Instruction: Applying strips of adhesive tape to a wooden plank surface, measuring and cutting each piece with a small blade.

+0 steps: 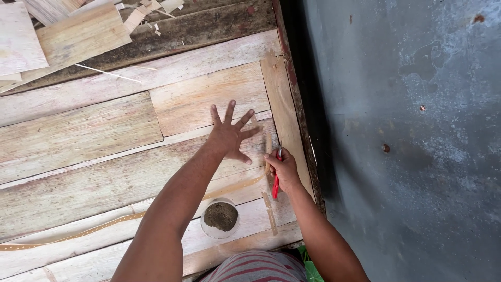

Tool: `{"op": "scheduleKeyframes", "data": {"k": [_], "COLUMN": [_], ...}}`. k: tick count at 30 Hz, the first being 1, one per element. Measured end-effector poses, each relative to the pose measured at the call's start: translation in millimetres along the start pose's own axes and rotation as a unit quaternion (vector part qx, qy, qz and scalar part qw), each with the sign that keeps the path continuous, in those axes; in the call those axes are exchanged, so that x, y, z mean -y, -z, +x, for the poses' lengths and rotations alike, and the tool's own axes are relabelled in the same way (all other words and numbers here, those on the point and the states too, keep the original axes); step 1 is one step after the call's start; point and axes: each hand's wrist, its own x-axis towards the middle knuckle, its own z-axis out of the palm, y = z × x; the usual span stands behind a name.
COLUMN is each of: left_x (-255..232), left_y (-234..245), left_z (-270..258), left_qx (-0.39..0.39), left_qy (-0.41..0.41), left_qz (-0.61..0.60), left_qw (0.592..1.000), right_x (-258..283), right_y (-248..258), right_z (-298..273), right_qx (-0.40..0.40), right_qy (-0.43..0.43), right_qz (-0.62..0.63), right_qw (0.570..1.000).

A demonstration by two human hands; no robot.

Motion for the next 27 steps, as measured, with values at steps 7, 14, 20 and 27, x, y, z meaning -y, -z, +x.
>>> {"op": "scheduleKeyframes", "data": {"k": [7,14,20,27], "left_x": [-5,-8,-8,-65], "left_y": [-10,-2,-24,-54], "left_z": [16,22,38,-31], "left_qx": [-0.006,0.012,-0.089,-0.216], "left_qy": [0.041,0.062,0.106,0.115], "left_qz": [-0.027,-0.103,-0.269,-0.723], "left_qw": [0.999,0.993,0.953,0.647], "right_x": [1,-3,0,7], "right_y": [3,6,1,-12], "right_z": [1,3,-6,-33], "right_qx": [0.011,0.007,0.019,0.12], "right_qy": [0.007,-0.009,0.007,0.043], "right_qz": [0.015,0.035,0.048,0.045], "right_qw": [1.0,0.999,0.999,0.991]}}
